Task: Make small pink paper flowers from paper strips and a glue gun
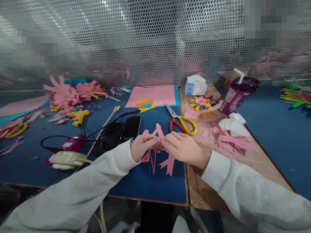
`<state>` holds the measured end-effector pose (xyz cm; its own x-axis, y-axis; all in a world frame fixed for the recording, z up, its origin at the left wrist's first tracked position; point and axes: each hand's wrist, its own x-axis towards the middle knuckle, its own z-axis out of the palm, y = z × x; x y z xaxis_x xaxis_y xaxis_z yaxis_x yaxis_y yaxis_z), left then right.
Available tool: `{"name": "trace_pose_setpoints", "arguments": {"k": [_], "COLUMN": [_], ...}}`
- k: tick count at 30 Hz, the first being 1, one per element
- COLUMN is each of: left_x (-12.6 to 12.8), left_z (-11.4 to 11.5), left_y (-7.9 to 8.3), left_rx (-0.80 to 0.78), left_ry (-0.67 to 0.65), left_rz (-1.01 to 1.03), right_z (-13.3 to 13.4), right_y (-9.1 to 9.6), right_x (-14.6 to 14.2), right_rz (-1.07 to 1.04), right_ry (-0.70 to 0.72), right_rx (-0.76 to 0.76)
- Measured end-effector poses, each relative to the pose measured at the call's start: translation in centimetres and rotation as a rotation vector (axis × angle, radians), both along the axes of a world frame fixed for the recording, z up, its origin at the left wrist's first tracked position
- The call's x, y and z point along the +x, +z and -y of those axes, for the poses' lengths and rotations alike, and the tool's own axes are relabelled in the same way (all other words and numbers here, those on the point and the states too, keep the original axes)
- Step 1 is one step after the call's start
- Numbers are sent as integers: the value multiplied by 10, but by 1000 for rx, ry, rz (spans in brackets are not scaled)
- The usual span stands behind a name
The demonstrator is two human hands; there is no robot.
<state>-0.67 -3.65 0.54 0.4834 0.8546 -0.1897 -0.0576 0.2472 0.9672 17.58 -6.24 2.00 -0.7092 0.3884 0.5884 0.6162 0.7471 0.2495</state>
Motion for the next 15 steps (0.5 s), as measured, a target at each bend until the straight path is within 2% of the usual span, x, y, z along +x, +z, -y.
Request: {"name": "trace_pose_setpoints", "arguments": {"k": [3,5,11,15], "left_x": [0,0,1,1], "left_z": [0,0,-1,-1], "left_y": [1,3,3,4], "left_rx": [4,-4,-21,-18], "left_ry": [11,20,24,25], "left_rz": [22,36,43,2], "right_z": [-1,-2,-1,0], "right_y": [-5,-9,-11,-3], "right_x": [-1,-2,-10,-14], "right_rz": [-74,-165,-517,-619], "right_ry": [-5,-9,-70,-140], "right_rx": [-49,-137,-555,-764]}}
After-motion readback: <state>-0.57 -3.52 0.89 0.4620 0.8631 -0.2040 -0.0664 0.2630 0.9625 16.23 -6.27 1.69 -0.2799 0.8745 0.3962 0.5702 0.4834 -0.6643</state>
